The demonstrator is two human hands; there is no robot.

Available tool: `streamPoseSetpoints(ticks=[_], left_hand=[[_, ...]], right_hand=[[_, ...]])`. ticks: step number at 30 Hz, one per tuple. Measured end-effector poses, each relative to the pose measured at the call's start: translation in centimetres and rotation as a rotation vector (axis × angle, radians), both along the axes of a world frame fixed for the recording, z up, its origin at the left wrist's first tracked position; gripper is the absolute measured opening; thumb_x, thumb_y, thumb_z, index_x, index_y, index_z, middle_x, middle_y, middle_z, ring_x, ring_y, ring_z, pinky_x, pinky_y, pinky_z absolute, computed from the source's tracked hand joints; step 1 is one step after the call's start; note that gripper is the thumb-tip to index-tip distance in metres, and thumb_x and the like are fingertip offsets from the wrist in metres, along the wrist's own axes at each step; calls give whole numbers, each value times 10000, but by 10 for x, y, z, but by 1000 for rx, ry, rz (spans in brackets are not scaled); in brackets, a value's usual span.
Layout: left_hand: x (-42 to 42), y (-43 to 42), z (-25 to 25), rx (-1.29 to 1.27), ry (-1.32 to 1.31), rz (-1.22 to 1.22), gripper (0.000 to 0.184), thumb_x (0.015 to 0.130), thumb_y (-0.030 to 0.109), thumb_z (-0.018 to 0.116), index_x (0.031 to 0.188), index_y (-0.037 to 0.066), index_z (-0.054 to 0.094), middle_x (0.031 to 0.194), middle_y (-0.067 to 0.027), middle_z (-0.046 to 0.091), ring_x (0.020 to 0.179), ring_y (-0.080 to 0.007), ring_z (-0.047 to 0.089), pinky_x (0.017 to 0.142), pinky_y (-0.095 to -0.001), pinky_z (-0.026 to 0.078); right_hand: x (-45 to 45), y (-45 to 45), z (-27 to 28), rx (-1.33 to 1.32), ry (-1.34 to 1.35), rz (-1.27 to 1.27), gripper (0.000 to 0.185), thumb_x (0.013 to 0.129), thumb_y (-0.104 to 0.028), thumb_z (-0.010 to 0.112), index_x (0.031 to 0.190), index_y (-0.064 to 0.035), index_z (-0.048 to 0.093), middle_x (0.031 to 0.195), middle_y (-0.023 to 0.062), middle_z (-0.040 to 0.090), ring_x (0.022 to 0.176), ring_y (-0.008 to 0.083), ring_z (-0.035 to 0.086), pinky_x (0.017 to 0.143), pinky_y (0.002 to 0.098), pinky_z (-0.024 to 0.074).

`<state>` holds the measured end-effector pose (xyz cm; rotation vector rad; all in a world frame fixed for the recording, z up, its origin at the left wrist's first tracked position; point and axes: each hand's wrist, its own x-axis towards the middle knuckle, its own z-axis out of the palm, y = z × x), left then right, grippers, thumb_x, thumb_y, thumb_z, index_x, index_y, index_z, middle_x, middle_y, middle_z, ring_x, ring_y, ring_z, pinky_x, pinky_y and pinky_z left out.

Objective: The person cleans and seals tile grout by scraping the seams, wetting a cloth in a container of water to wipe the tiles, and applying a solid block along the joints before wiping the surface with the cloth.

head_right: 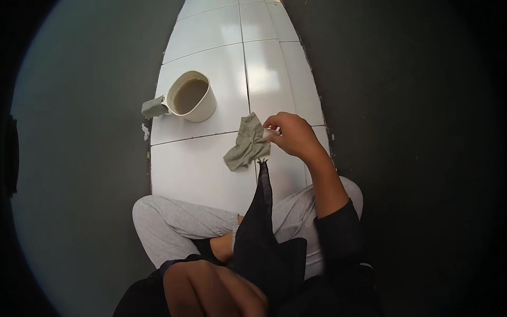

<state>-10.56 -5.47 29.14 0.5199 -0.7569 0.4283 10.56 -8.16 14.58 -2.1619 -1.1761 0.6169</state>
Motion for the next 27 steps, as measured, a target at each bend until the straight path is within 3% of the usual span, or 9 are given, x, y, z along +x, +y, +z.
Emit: streamPoseSetpoints(ticks=[5,8,11,17,19,21,23,25,27], left_hand=[[-5,-2,4,-117,-39,34,108,880,-11,604,873,-89,679,892,-214,662,770,-249,605,659,-274,503],[-12,3,11,-95,190,-24,105,879,-6,609,878,-82,681,891,-203,666,768,-245,606,659,-277,503],[1,6,-8,-96,-87,-33,116,888,-17,589,871,-72,690,891,-190,670,768,-236,609,654,-284,505],[-50,33,-50,269,709,185,174,921,29,490,1041,-39,596,1057,-162,607,1004,-257,593,905,-381,455],[-59,43,-67,523,1081,198,289,946,47,465,1225,-21,498,1204,-139,557,1176,-216,511,1028,-349,373],[-69,40,-83,599,1264,221,334,936,46,470,1265,-10,473,1216,-153,550,1183,-238,517,1024,-371,383],[-78,43,-92,665,1284,215,380,937,45,464,1314,2,438,1238,-124,542,1209,-227,500,1037,-380,370],[-80,46,-97,1052,1225,252,397,934,52,464,1329,31,436,1283,-124,503,1200,-230,502,1030,-381,371],[-82,38,-106,1209,1102,226,399,932,63,466,1330,43,444,1307,-129,475,1189,-236,505,1015,-374,382]], right_hand=[[0,1,-6,26,-33,15,241,788,-156,703,1006,-58,670,915,88,650,795,204,615,719,325,497],[1,1,-4,32,-33,23,239,789,-160,701,1004,-59,672,912,88,649,791,208,615,721,329,495],[0,0,-5,33,-33,25,236,792,-162,697,1002,-59,672,914,88,649,789,212,614,724,332,495],[2,1,-4,50,-32,16,242,781,-161,713,998,-62,672,916,82,650,789,209,614,727,330,497],[1,0,-1,43,-36,7,246,776,-156,718,1001,-67,671,915,77,650,790,205,614,730,328,498],[1,1,-3,58,-19,8,251,773,-151,720,1004,-70,669,915,74,651,786,203,613,728,329,499],[1,0,-1,66,-19,16,253,771,-148,719,1005,-66,668,913,76,650,786,202,612,726,329,498],[1,0,-2,60,-23,16,251,771,-146,718,1004,-65,668,909,76,650,785,201,611,724,328,497],[2,-2,0,56,-32,14,250,772,-144,716,1003,-63,669,906,76,649,783,201,610,722,328,495]])
